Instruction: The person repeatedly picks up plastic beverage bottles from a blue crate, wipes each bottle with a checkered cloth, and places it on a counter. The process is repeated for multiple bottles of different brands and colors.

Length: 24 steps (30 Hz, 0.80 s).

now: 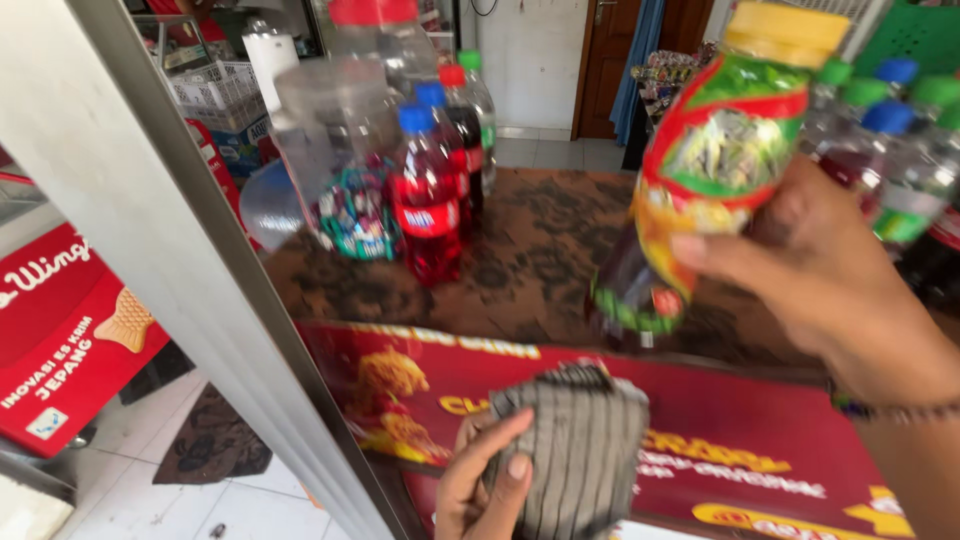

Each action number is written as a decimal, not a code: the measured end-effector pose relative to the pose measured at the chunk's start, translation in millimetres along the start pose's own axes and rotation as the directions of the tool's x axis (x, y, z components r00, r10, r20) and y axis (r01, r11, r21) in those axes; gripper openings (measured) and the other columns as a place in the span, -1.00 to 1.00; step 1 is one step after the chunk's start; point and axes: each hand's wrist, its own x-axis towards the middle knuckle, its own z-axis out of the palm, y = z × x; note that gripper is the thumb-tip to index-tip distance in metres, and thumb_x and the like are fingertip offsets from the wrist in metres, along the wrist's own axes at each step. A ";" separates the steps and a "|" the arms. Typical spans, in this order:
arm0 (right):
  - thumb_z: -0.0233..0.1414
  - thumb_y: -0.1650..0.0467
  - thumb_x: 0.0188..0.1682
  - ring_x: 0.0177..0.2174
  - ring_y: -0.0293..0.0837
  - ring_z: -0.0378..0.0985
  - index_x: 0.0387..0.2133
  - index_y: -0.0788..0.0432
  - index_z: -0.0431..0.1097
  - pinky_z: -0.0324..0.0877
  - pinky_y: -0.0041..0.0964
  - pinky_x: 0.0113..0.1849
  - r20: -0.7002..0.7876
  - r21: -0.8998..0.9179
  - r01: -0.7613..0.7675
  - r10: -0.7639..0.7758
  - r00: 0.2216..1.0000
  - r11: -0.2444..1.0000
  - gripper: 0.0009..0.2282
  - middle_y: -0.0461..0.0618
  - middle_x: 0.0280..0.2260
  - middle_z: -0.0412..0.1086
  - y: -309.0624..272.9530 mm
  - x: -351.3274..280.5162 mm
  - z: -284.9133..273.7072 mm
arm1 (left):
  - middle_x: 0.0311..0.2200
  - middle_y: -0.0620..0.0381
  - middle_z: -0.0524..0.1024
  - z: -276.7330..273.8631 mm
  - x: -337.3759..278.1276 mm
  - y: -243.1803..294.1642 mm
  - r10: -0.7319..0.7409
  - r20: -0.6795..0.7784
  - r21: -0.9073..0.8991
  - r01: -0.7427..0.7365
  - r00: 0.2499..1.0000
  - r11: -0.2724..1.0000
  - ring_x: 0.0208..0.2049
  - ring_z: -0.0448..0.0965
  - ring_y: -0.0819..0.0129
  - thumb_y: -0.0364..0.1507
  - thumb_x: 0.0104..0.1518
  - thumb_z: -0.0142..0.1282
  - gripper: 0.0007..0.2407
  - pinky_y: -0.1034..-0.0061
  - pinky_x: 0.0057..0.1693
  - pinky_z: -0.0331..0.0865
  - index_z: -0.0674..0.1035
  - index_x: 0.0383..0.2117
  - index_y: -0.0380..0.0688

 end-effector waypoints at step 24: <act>0.34 0.39 -0.24 -0.05 -0.15 0.55 0.10 0.20 0.24 0.57 -0.24 -0.11 -0.129 -0.220 -0.391 0.371 0.920 0.894 -0.39 0.00 0.00 0.45 149.2 199.7 80.0 | 0.13 -0.20 0.56 -104.5 99.9 -35.1 -0.243 0.502 0.312 0.088 0.830 0.946 0.24 0.44 0.01 -0.39 0.19 0.20 -0.56 0.12 0.39 0.21 0.50 0.18 -0.32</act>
